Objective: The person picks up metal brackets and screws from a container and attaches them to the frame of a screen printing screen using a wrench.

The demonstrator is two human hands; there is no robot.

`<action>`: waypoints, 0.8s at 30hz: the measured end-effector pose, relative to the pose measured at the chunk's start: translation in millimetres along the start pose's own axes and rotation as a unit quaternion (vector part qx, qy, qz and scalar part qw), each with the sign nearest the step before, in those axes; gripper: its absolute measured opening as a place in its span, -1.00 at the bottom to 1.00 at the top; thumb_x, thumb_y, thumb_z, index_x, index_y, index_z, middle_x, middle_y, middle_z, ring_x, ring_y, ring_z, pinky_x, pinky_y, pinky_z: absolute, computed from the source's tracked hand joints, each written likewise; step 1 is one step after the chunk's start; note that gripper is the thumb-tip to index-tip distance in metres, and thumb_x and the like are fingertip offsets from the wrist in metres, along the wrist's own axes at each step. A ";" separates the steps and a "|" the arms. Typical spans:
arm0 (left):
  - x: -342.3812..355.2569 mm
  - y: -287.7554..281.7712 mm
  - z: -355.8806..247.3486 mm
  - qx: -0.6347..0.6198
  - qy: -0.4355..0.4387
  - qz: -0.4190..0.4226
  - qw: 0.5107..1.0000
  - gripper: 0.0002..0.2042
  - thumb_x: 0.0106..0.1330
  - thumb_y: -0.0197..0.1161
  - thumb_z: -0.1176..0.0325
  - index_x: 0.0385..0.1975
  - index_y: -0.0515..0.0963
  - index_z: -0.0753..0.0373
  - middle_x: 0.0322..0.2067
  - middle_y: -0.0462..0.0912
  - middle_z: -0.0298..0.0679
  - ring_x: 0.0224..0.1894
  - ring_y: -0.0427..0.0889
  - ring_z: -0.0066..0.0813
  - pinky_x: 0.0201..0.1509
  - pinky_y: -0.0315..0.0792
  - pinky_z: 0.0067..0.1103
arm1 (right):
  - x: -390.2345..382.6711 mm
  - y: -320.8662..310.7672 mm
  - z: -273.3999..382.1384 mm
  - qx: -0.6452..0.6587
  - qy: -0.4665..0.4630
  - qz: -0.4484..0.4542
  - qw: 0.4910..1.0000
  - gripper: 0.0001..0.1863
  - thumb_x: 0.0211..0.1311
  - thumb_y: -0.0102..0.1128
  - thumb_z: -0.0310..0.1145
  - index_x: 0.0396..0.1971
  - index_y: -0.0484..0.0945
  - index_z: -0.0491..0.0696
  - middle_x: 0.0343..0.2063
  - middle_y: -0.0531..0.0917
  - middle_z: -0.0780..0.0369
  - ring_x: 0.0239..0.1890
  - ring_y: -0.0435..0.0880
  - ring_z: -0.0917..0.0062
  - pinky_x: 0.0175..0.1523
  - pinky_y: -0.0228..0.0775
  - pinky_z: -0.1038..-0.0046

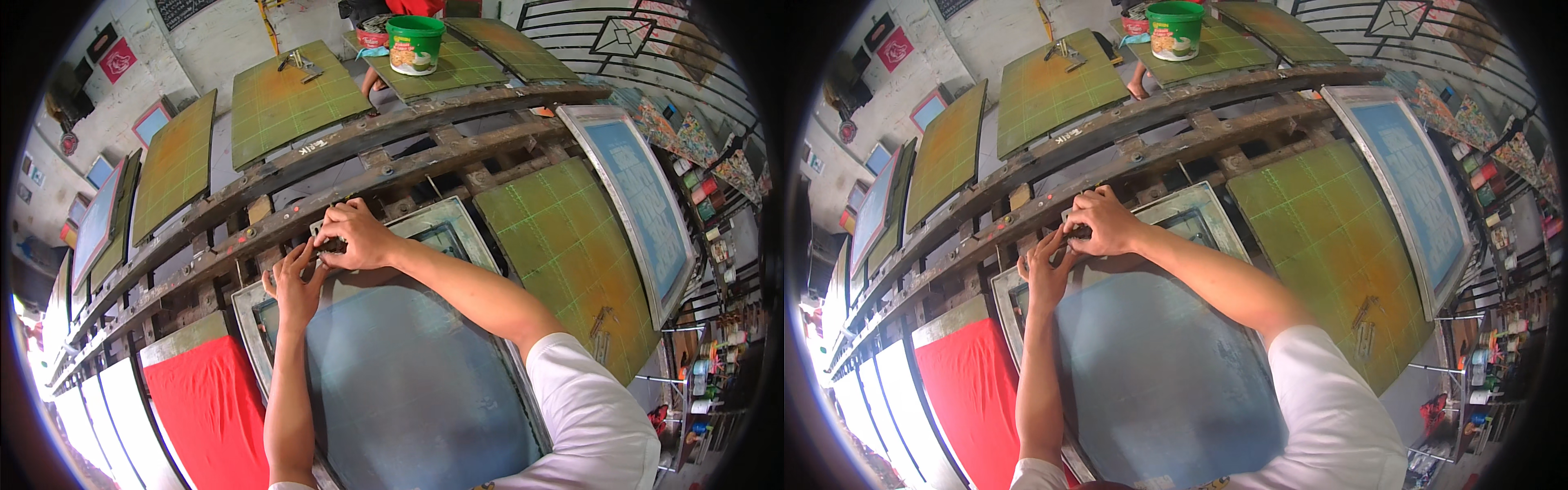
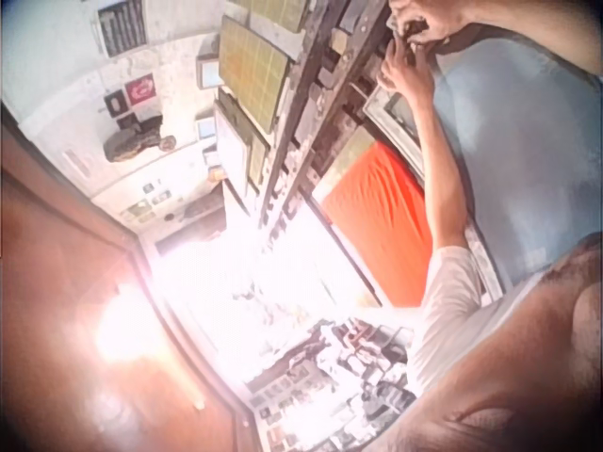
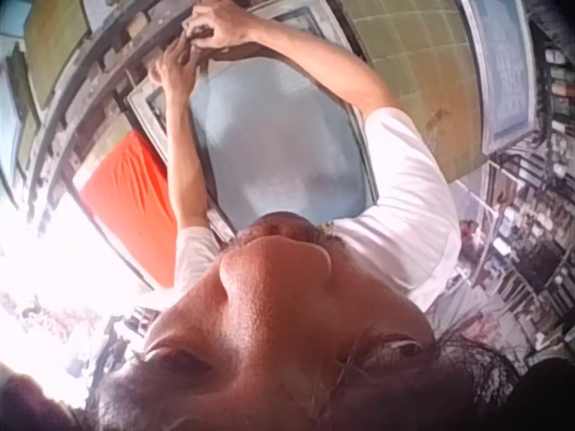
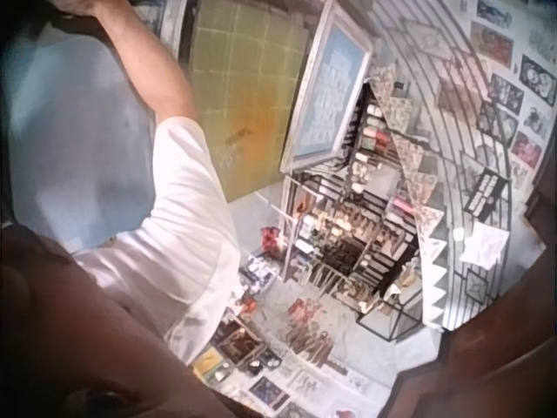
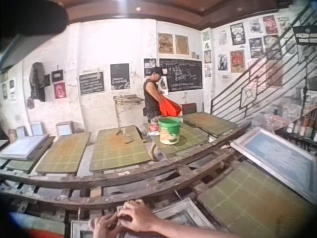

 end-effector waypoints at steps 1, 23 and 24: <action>0.8 1.0 -1.0 -0.001 -0.002 0.002 1.000 -0.46 0.31 0.41 0.09 0.32 0.55 -0.09 0.24 0.61 -0.37 0.33 0.43 -0.31 0.50 -0.25 -0.03 | -0.7 -0.3 -1.2 0.005 -0.006 0.001 1.000 -0.79 0.03 0.51 -0.19 -0.52 0.66 0.04 -0.37 0.55 0.34 -0.15 0.56 0.46 0.15 0.15 0.29; 1.0 -0.3 -0.2 -0.005 -0.012 0.018 1.000 -0.45 0.30 0.37 0.06 0.33 0.54 -0.11 0.24 0.57 -0.38 0.34 0.40 -0.31 0.51 -0.30 0.05 | 2.4 0.7 -3.1 -0.006 0.016 0.012 1.000 -0.81 -0.01 0.51 -0.21 -0.46 0.70 0.05 -0.39 0.56 0.35 -0.16 0.57 0.50 0.16 0.18 0.32; 1.1 0.4 -0.5 -0.004 -0.010 0.016 1.000 -0.45 0.30 0.37 0.06 0.33 0.54 -0.11 0.24 0.57 -0.38 0.34 0.40 -0.31 0.51 -0.30 0.05 | 2.0 0.7 -4.7 -0.005 0.019 0.015 1.000 -0.81 -0.01 0.51 -0.21 -0.45 0.70 0.05 -0.39 0.56 0.34 -0.16 0.57 0.49 0.16 0.18 0.31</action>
Point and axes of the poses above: each hand's wrist, its own x-axis towards the middle knuckle, its own y-axis out of the palm, z = x × y, the point moved 6 cm from there along x, towards the middle knuckle
